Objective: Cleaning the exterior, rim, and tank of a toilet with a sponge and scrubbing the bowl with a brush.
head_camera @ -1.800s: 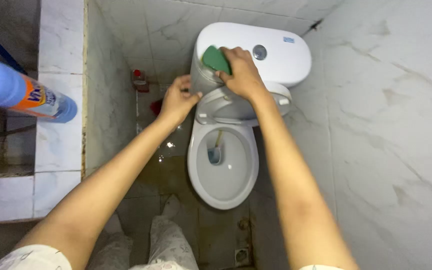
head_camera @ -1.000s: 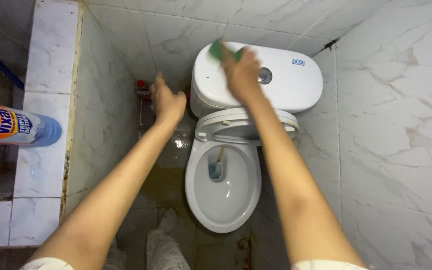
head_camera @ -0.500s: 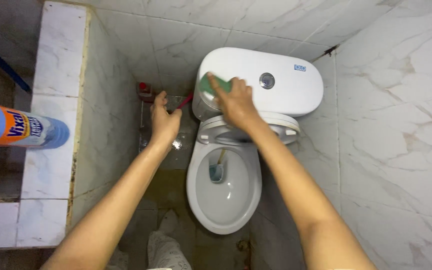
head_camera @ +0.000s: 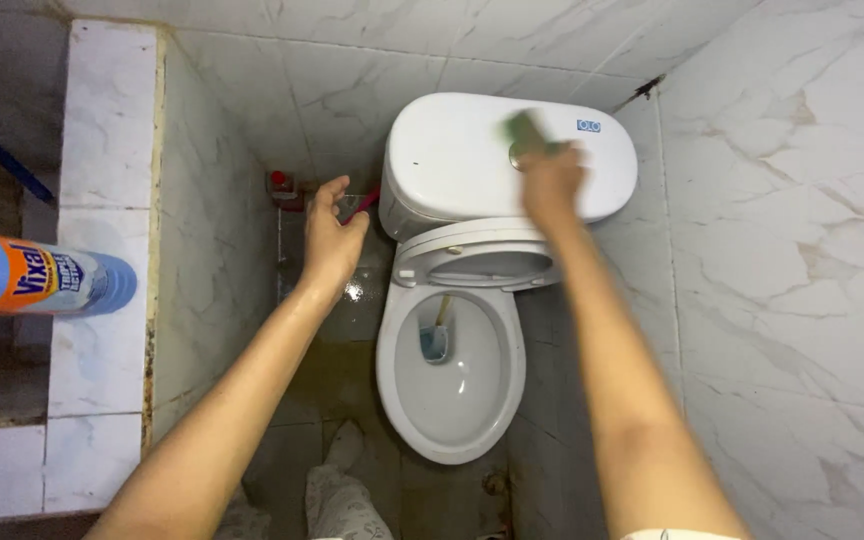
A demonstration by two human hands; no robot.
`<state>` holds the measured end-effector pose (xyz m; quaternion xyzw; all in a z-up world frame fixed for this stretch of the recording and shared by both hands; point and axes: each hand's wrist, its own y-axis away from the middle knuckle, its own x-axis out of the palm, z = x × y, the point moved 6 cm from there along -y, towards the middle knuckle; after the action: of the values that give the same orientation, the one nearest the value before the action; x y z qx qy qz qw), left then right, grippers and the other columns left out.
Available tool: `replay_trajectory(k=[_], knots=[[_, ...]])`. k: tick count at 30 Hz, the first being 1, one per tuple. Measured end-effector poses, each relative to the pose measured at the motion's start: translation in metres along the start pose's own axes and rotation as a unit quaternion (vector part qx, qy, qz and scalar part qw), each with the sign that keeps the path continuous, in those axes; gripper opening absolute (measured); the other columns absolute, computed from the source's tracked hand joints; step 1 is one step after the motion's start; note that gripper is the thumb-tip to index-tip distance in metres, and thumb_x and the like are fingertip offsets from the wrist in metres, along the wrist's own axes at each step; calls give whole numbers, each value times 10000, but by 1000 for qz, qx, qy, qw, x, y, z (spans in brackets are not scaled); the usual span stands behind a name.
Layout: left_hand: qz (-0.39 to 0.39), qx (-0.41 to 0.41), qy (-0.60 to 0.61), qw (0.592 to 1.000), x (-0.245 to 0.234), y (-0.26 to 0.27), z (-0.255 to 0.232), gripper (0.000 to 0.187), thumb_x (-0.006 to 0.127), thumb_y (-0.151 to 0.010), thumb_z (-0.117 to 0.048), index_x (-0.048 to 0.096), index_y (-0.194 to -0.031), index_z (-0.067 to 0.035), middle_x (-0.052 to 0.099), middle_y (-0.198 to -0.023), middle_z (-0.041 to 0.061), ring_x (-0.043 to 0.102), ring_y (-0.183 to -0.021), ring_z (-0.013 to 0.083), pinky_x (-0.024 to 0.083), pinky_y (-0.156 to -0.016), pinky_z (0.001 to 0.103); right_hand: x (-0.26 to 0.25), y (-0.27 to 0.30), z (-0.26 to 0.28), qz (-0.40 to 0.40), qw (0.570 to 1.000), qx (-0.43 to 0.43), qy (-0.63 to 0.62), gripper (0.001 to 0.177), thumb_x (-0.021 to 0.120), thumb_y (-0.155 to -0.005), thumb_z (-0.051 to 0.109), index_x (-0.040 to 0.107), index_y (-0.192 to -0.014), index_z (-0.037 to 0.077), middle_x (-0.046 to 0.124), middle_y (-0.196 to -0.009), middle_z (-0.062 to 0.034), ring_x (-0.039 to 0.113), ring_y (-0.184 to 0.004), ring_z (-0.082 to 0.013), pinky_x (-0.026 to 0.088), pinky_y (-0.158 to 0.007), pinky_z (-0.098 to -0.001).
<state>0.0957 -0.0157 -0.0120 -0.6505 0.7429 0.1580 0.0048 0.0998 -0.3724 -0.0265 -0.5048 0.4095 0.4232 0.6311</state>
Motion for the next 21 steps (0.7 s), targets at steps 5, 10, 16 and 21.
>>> replay_trajectory(k=[5,10,16,21], knots=[[12,12,-11,1000,17,4,-5,567,647,-900,-70,485,-1443,-91,437,-1466,167,457,-1370,324,415,-1127,440,-18,-36,-31,30,981,188,-19,594,534,-1062,252,335,-1622,261,484,-1195,-363,503,-1040,-452,409,-914,-563],[24,54,-19,998,41,11,-11,537,674,-875,-46,537,-1394,-79,494,-1414,174,499,-1327,319,430,-1111,430,-58,-16,56,62,996,63,5,616,556,-1062,279,311,-1624,219,480,-1201,-326,487,-1073,-432,404,-944,-564],[81,148,-96,981,68,26,-37,330,681,-941,-116,671,-1270,-99,636,-1317,152,592,-1271,289,485,-1073,441,-41,7,-54,75,984,158,26,639,510,-1070,237,290,-1669,275,498,-1193,-290,508,-1063,-379,425,-938,-551],[136,314,-207,917,115,48,-65,370,674,-946,-196,698,-1301,-95,654,-1340,97,550,-1249,312,380,-1045,498,-46,-5,-60,18,982,186,33,615,549,-1071,272,310,-1638,297,517,-1094,-253,515,-993,-376,432,-870,-557]])
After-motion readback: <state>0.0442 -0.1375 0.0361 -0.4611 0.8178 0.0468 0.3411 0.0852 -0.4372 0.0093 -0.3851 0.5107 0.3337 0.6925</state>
